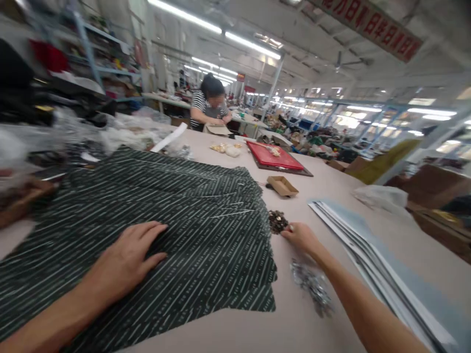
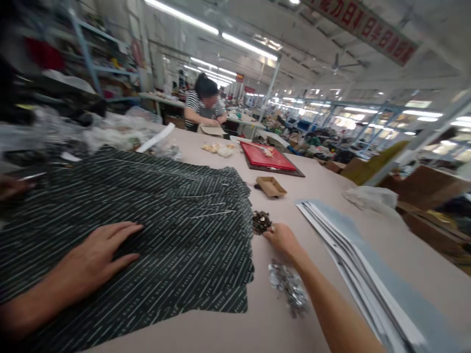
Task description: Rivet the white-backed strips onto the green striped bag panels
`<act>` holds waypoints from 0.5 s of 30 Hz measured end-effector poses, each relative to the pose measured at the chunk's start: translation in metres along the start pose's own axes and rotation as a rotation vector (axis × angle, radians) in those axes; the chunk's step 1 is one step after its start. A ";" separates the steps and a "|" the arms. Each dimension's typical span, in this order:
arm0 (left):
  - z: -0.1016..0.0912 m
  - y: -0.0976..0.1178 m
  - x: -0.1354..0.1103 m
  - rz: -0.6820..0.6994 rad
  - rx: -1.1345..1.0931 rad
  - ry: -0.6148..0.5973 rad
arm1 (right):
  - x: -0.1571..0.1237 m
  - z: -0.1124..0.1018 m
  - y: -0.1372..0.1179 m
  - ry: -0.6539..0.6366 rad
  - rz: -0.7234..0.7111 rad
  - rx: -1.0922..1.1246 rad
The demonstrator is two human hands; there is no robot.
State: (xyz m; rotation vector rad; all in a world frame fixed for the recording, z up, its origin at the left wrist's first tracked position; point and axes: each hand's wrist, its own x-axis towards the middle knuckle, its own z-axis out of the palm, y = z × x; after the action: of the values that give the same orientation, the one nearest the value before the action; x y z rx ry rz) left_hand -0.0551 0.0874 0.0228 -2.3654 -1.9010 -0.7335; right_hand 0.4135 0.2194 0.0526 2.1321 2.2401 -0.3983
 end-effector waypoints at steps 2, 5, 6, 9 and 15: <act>-0.004 0.006 0.003 -0.027 0.034 -0.042 | 0.004 0.003 0.001 0.018 -0.027 0.003; -0.010 0.015 0.010 -0.055 0.076 -0.072 | 0.006 0.006 0.006 0.034 -0.067 0.011; -0.012 0.016 0.011 -0.061 0.085 -0.075 | 0.005 0.006 0.007 0.041 -0.073 0.010; -0.016 0.016 0.014 -0.079 0.102 -0.072 | 0.002 0.007 0.010 0.057 -0.070 -0.016; -0.017 0.014 0.020 -0.098 0.125 -0.092 | -0.009 0.005 0.014 0.076 -0.041 -0.046</act>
State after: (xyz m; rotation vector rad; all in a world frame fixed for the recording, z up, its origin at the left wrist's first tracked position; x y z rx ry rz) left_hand -0.0449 0.0976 0.0489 -2.2831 -2.0463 -0.5016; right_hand 0.4275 0.2103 0.0475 2.1167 2.3124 -0.2682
